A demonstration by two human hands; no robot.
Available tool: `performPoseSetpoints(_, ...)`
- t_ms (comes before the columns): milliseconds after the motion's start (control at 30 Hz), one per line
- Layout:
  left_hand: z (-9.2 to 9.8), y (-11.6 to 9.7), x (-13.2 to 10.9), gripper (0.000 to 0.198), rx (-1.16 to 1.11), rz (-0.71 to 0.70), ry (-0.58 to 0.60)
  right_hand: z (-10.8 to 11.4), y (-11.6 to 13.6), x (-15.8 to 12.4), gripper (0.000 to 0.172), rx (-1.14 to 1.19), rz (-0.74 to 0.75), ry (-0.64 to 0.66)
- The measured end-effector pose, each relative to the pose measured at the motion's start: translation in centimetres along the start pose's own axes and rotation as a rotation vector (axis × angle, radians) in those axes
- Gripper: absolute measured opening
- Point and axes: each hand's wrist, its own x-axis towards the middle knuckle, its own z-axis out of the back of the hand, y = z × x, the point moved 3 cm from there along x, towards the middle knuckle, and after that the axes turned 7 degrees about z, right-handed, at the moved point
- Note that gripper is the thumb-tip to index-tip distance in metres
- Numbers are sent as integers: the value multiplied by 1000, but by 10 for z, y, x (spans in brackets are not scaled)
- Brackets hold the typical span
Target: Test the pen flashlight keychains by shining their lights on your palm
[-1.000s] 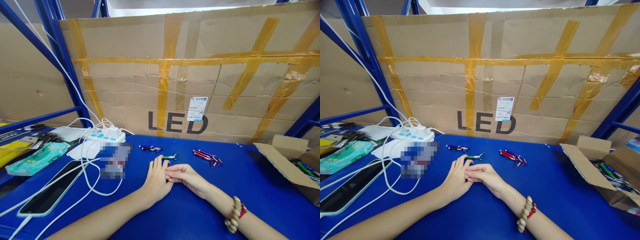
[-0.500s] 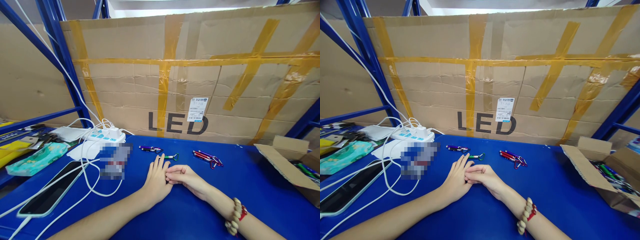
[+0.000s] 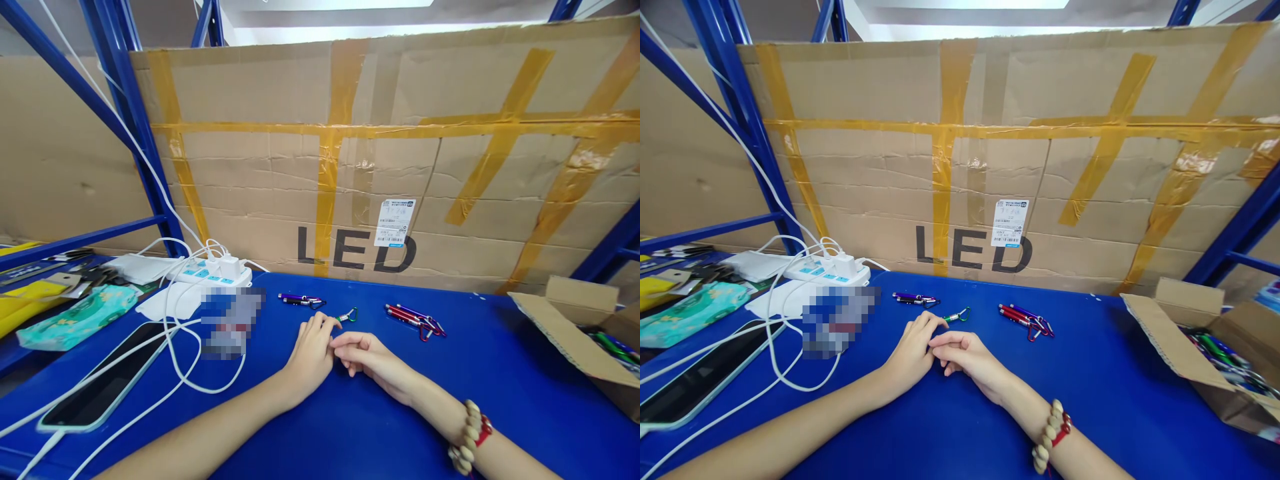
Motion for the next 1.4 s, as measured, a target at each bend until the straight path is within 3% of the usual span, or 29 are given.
performPoseSetpoints(333, -1, 7, 3, 24, -13, 50, -8, 0, -3, 1, 25, -10, 0, 18)
performPoseSetpoints(867, -4, 5, 4, 20, -170, -23, 19, 2, -7, 1, 23, -16, 10, 37)
performPoseSetpoints(1033, -6, 11, 5, 24, -228, -13, -19, 1, -6, 2, 24, -5, -3, 28)
performPoseSetpoints(1400, -6, 10, 4, 27, -225, 3, 29, -1, -2, 0, 25, -82, 6, 45)
